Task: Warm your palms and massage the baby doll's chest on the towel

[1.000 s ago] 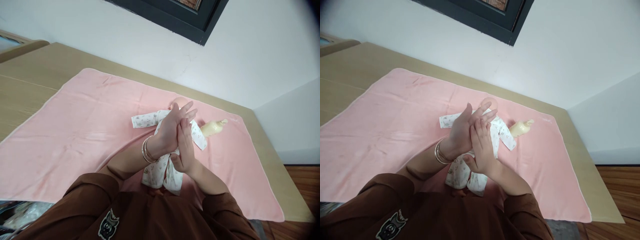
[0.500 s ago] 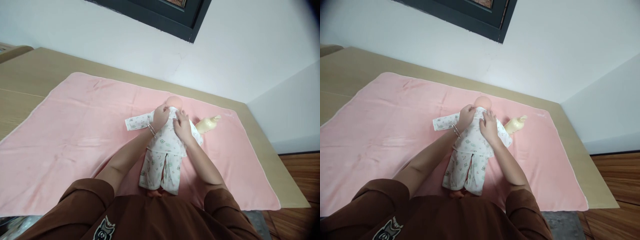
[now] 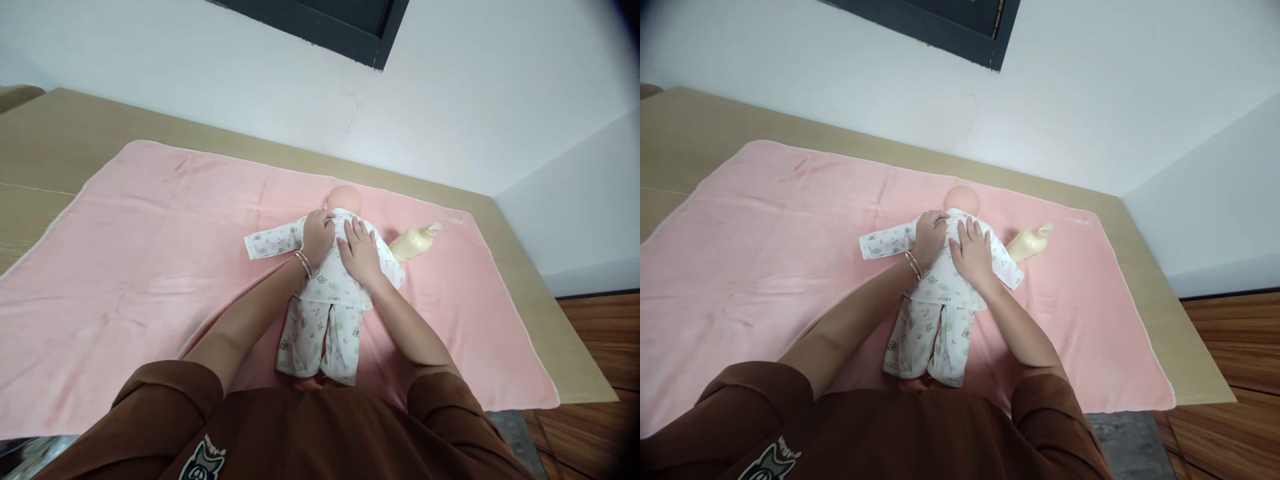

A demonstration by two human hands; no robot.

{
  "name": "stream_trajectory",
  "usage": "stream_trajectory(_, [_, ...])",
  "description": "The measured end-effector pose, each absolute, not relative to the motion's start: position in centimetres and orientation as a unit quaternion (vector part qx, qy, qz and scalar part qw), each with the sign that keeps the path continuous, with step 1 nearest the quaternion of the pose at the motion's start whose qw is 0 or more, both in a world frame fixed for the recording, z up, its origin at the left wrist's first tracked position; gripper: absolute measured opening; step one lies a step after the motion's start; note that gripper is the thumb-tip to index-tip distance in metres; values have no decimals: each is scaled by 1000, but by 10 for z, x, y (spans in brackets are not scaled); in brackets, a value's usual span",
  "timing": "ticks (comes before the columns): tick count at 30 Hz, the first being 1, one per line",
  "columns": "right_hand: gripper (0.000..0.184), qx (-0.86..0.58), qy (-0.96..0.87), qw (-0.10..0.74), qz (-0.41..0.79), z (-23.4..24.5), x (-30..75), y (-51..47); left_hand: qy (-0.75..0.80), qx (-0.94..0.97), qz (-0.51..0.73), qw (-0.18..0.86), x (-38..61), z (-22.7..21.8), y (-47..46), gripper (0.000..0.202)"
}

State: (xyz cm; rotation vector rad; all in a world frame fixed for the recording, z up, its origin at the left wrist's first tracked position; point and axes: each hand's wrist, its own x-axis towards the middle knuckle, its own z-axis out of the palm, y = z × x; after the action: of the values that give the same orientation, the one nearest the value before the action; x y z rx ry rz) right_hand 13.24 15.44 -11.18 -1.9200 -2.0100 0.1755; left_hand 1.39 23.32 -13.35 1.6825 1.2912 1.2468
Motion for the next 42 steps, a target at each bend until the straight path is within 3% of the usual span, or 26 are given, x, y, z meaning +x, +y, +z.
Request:
stream_trajectory(5, [52,-705,-690,160,20,-104,115,176,490,663,468,317,11,-134,233,19])
stream_trajectory(11, [58,-617,-769,164,20,-114,112,137,483,663,475,318,8,-138,239,19])
stream_trajectory(17, [55,-661,-701,261,56,-127,142,140,467,694,494,238,11,-147,238,18])
stream_trajectory(23, [53,-697,-680,225,26,-118,124,170,485,693,514,141,11,-152,234,17])
stream_trajectory(28, [55,-653,-732,193,-19,-121,109,151,487,677,527,164,10,-153,235,17])
stream_trajectory(34, [58,-673,-696,251,18,-132,132,142,463,698,519,171,10,-156,234,22])
stream_trajectory(42, [34,-702,-660,266,-26,-118,137,180,448,753,452,167,3,-153,232,29])
